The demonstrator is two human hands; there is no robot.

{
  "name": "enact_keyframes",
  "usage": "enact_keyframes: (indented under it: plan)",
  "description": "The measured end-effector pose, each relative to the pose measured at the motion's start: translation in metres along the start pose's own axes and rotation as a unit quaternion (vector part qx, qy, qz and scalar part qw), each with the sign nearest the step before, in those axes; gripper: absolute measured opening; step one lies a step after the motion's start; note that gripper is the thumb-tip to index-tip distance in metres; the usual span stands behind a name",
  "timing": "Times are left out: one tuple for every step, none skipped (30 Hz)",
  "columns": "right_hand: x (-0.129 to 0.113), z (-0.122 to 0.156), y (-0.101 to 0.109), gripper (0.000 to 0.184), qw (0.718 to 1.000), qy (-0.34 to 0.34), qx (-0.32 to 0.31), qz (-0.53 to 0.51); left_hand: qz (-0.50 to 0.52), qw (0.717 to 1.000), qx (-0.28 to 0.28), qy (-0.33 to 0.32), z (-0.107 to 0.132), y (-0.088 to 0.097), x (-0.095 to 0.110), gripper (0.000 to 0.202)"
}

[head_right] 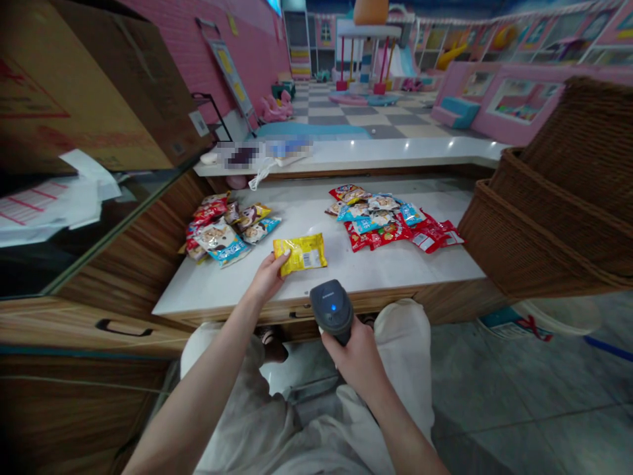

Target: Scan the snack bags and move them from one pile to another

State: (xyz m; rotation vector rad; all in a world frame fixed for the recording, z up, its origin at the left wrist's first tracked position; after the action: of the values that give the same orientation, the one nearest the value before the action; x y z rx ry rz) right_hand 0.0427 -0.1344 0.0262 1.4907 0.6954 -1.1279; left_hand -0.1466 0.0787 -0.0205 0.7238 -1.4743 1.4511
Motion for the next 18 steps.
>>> enact_keyframes:
  plan:
    - [0.000,0.000,-0.002,0.028,1.000,0.000,-0.009,-0.001,0.007,1.000,0.005,-0.004,0.000,0.001,0.000,0.037]
    - [0.000,-0.001,-0.004,0.028,1.000,-0.001,-0.019,-0.004,0.013,1.000,0.009,-0.007,-0.001,0.001,0.000,0.037]
    - [0.000,-0.002,-0.006,0.028,1.000,-0.002,-0.024,-0.006,0.017,1.000,0.011,-0.009,-0.001,0.001,0.000,0.037]
    - [-0.001,-0.002,-0.007,0.028,1.000,-0.003,-0.024,-0.008,0.019,1.000,0.009,-0.011,-0.002,0.001,0.000,0.037]
    - [-0.002,-0.003,-0.008,0.027,1.000,-0.003,-0.023,-0.010,0.020,1.000,0.006,-0.011,-0.002,0.001,0.000,0.038]
    - [-0.002,-0.004,-0.008,0.027,1.000,-0.002,-0.021,-0.011,0.020,1.000,0.003,-0.011,-0.003,0.000,0.000,0.038]
    - [-0.003,-0.004,-0.009,0.027,1.000,0.000,-0.020,-0.012,0.018,1.000,0.000,-0.009,-0.003,0.000,-0.001,0.038]
    - [-0.004,-0.005,-0.009,0.028,1.000,0.002,-0.020,-0.012,0.017,1.000,-0.003,-0.008,-0.003,-0.001,-0.001,0.039]
    - [-0.004,-0.005,-0.010,0.028,1.000,0.004,-0.020,-0.012,0.015,1.000,-0.005,-0.008,-0.003,-0.001,-0.001,0.039]
    - [-0.004,-0.006,-0.011,0.028,1.000,0.005,-0.021,-0.012,0.015,1.000,-0.006,-0.007,-0.003,-0.002,-0.001,0.040]
    - [-0.004,-0.006,-0.011,0.028,1.000,0.006,-0.020,-0.012,0.014,1.000,-0.006,-0.007,-0.003,-0.002,-0.001,0.040]
    - [-0.004,-0.006,-0.011,0.028,1.000,0.006,-0.020,-0.011,0.014,1.000,-0.005,-0.006,-0.002,-0.003,-0.001,0.039]
    - [-0.004,-0.006,-0.012,0.028,1.000,0.005,-0.021,-0.010,0.014,1.000,-0.002,-0.005,-0.002,-0.003,-0.001,0.038]
    - [-0.004,-0.006,-0.012,0.029,1.000,0.005,-0.022,-0.008,0.015,1.000,0.001,-0.004,-0.002,-0.004,-0.001,0.037]
    - [-0.005,-0.006,-0.012,0.030,1.000,0.006,-0.024,-0.004,0.016,1.000,0.005,-0.002,-0.001,-0.004,-0.001,0.036]
    - [-0.005,-0.006,-0.012,0.031,1.000,0.006,-0.027,0.002,0.018,1.000,0.008,-0.002,-0.001,-0.004,-0.001,0.035]
    - [-0.006,-0.006,-0.012,0.032,1.000,0.007,-0.029,0.007,0.021,1.000,0.009,-0.001,-0.001,-0.005,-0.001,0.034]
    - [-0.007,-0.006,-0.012,0.033,0.999,0.008,-0.031,0.011,0.023,1.000,0.009,0.000,-0.001,-0.005,-0.001,0.034]
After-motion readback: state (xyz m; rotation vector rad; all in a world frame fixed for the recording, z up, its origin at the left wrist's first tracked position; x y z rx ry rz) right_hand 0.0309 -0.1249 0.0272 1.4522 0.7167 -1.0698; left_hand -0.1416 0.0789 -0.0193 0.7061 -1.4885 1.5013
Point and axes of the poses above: each hand's wrist, its own z-axis away from the middle knuckle, its own y-axis out of the back of the hand, x = y × z, the point moved 6 cm from there along -z, towards the middle knuckle, and after that the axes turned 3 degrees about -y, right-handed, at the moved point
